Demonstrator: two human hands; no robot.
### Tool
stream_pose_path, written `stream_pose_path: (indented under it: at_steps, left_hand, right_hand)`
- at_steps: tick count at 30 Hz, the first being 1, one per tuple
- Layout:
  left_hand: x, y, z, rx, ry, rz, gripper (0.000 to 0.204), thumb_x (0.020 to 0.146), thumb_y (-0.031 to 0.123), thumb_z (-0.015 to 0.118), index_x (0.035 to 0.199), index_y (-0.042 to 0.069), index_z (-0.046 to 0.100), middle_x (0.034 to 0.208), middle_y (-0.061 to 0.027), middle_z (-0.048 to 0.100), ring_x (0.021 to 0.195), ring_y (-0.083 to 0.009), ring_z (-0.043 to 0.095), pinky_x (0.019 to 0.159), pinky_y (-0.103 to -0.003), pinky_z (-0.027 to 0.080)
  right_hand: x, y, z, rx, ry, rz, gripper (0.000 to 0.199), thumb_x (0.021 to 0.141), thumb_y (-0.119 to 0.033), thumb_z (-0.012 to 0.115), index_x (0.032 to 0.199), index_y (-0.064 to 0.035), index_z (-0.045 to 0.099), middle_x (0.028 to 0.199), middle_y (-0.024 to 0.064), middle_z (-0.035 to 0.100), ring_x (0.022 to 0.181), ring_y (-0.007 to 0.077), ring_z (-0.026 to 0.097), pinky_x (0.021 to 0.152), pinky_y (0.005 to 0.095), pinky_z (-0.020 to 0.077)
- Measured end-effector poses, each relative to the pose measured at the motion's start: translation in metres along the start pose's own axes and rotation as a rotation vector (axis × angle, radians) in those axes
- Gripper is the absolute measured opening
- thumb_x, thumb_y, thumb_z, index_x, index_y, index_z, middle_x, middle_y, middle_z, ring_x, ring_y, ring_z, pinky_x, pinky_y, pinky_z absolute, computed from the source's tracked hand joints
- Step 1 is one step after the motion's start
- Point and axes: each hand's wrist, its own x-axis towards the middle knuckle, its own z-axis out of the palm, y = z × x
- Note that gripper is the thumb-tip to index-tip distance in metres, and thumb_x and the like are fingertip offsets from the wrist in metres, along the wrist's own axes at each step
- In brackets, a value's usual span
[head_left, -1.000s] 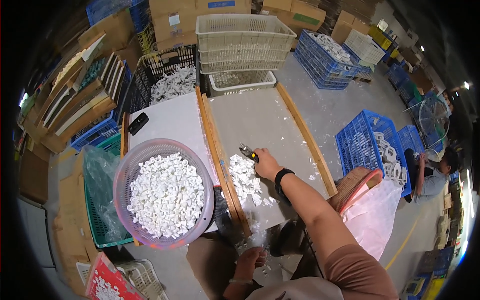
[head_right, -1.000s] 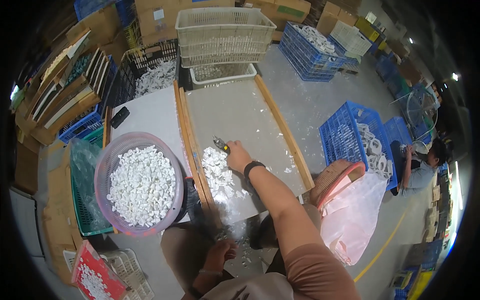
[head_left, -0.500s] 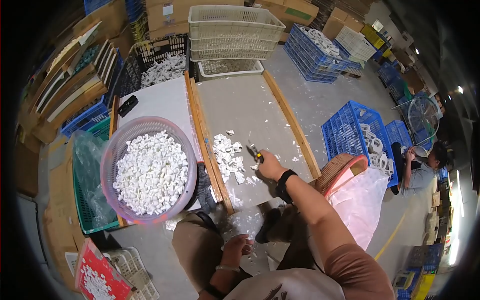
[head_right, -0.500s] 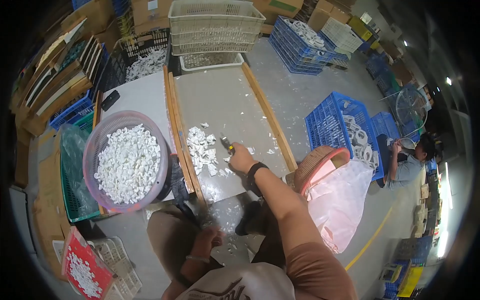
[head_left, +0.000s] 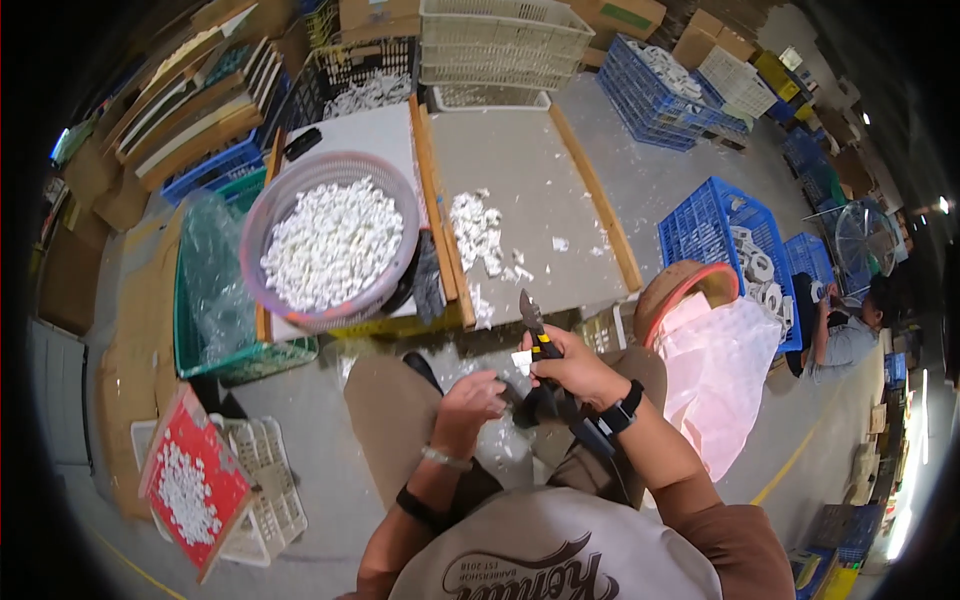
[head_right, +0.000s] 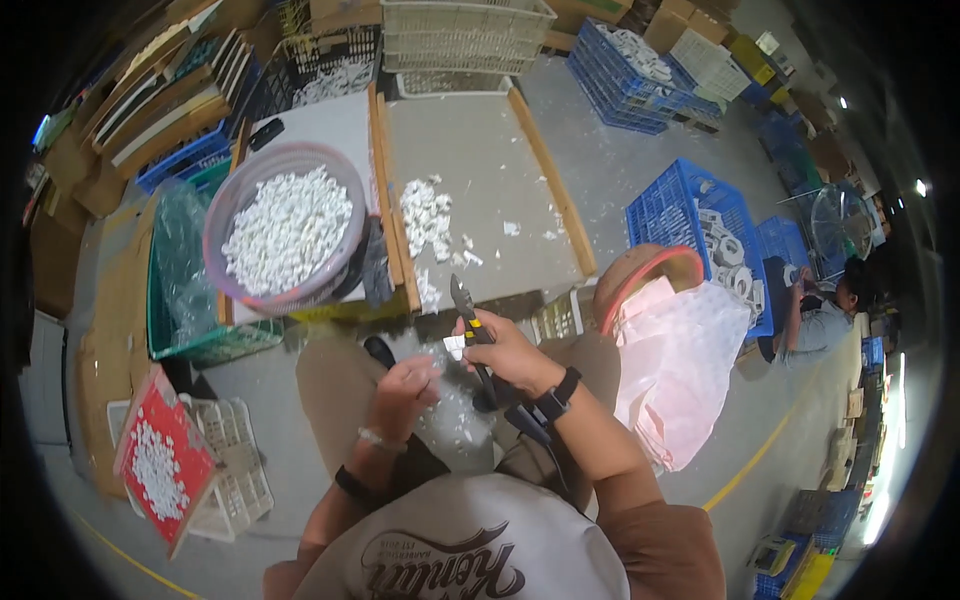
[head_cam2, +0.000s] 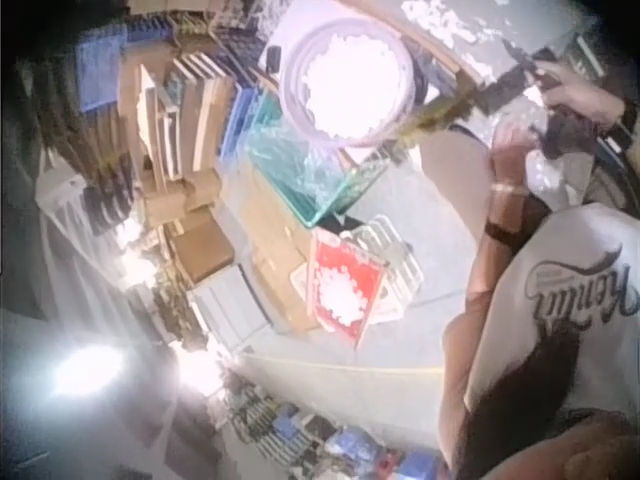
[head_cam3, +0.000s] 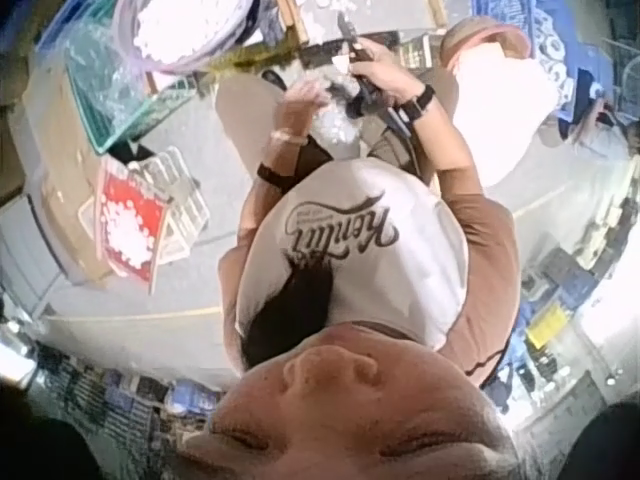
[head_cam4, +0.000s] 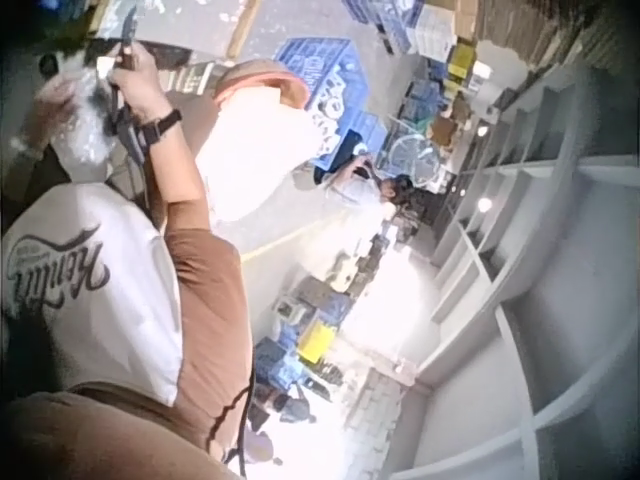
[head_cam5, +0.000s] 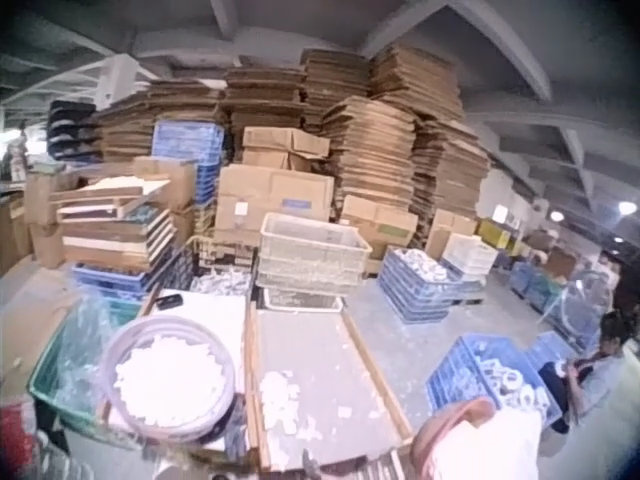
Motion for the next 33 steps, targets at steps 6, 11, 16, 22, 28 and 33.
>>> stream_pose_path:
  at_steps: [6,11,16,22,28,33]
  left_hand:
    - [-0.034,0.006,0.023,-0.268,-0.061,-0.153,0.025,0.093,0.009,0.048,0.113,-0.004,0.054,0.097,-0.0102,0.061,0.077,-0.0134,0.06,0.067,-0.024,0.052]
    - [-0.064,0.016,0.029,-0.243,-0.081,-0.116,0.023,0.093,0.008,0.048,0.112,-0.004,0.054,0.098,-0.0119,0.061,0.086,-0.0202,0.064,0.069,-0.027,0.055]
    - [-0.079,0.013,0.017,-0.383,-0.129,-0.142,0.02,0.091,0.007,0.051,0.108,-0.002,0.056,0.101,-0.0121,0.061,0.091,-0.0233,0.064,0.079,-0.031,0.055]
    - [-0.086,-0.001,0.008,-0.32,-0.11,-0.065,0.022,0.087,0.003,0.057,0.108,-0.003,0.058,0.099,-0.0099,0.062,0.087,-0.0166,0.061,0.081,-0.028,0.051]
    - [-0.085,0.004,-0.001,-0.28,-0.228,-0.119,0.023,0.085,-0.001,0.057,0.108,-0.002,0.059,0.098,-0.0071,0.064,0.083,-0.0128,0.059,0.079,-0.024,0.047]
    - [-0.091,0.013,0.002,-0.175,-0.218,-0.099,0.023,0.086,-0.001,0.054,0.109,-0.003,0.058,0.097,-0.0083,0.064,0.082,-0.0135,0.06,0.078,-0.025,0.049]
  right_hand:
    - [-0.054,0.035,0.042,-0.246,0.136,-0.155,0.035,0.078,0.004,0.058,0.112,-0.0005,0.053,0.091,0.0027,0.057,0.083,0.0071,0.054,0.071,0.0236,0.0452]
    - [-0.087,0.04,0.035,-0.213,0.24,-0.108,0.024,0.08,-0.002,0.059,0.105,-0.001,0.056,0.083,0.0011,0.056,0.07,0.0065,0.052,0.062,0.0226,0.0431]
    - [-0.118,0.048,0.024,0.032,0.117,0.151,0.019,0.083,-0.008,0.058,0.099,-0.0004,0.058,0.079,0.0019,0.057,0.063,0.0078,0.052,0.059,0.0222,0.0434]
    - [-0.158,0.023,0.05,0.028,0.055,0.141,0.022,0.084,-0.001,0.053,0.106,0.0003,0.055,0.095,0.0053,0.059,0.072,0.0114,0.054,0.069,0.023,0.045]
    - [-0.176,0.029,0.056,0.068,-0.143,0.155,0.013,0.085,-0.005,0.052,0.098,-0.0035,0.052,0.085,0.0018,0.053,0.074,0.0097,0.051,0.066,0.0241,0.0428]
    - [-0.184,0.052,0.051,-0.332,-0.153,0.281,0.02,0.081,-0.005,0.051,0.101,-0.0035,0.048,0.085,0.002,0.051,0.079,0.0122,0.048,0.072,0.0266,0.0406]
